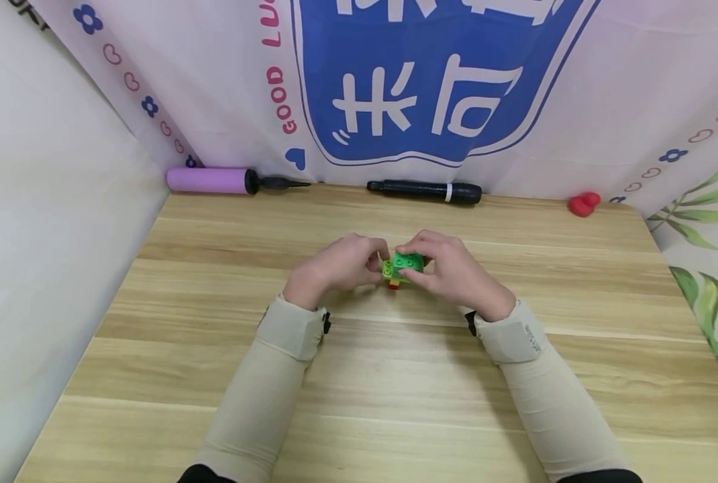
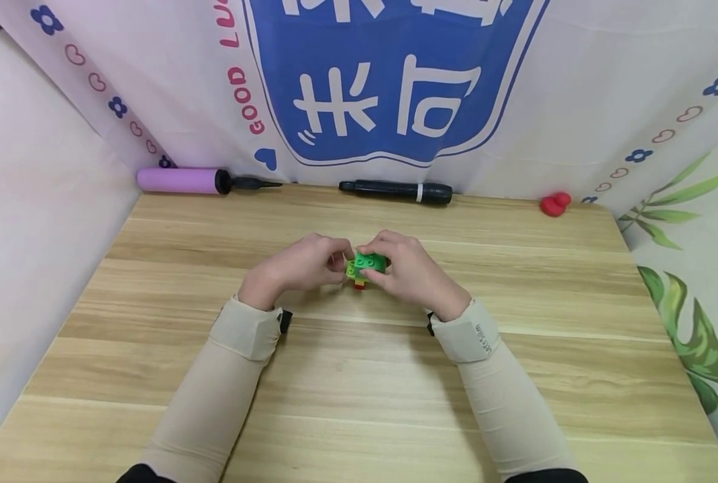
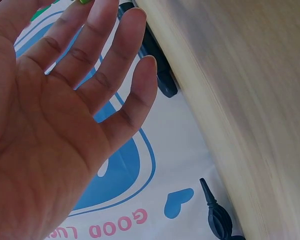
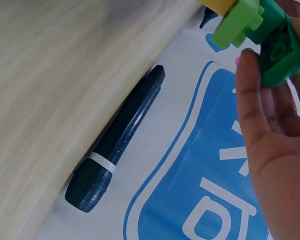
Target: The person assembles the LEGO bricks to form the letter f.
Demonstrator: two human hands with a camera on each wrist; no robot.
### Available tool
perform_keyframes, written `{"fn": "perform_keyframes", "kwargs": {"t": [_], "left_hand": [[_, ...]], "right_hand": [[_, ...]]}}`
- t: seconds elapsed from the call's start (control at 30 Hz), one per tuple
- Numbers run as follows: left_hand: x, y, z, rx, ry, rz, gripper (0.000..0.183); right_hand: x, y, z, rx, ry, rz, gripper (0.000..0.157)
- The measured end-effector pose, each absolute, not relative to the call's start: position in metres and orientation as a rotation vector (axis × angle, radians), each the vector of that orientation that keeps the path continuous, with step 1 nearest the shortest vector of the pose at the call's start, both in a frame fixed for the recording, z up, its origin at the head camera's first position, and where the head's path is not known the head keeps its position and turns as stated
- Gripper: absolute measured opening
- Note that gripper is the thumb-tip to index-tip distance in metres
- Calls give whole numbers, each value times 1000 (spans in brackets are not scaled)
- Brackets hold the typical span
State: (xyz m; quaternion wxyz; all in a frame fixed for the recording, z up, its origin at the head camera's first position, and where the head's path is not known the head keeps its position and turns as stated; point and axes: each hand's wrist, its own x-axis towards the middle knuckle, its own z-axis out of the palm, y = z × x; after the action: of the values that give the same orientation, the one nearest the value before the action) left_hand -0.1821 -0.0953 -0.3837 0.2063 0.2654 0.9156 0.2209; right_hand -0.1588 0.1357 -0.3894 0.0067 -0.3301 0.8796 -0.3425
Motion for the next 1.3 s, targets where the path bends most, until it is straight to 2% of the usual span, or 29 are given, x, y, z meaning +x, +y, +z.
{"fn": "perform_keyframes", "kwargs": {"t": [0.5, 0.8, 1.1, 1.3], "left_hand": [[-182, -94, -383, 717, 2547, 631, 26], [-184, -91, -387, 675, 2550, 630, 34], [-184, -87, -386, 622, 2562, 685, 37], [-184, -75, -391, 649, 2720, 688, 26]], "right_hand": [[-159, 137, -391, -1071, 2822, -954, 37], [-164, 138, -402, -982, 2933, -629, 74], [-171, 141, -414, -906, 2927, -788, 61], [-178, 148, -414, -812, 2931, -870, 64]]}}
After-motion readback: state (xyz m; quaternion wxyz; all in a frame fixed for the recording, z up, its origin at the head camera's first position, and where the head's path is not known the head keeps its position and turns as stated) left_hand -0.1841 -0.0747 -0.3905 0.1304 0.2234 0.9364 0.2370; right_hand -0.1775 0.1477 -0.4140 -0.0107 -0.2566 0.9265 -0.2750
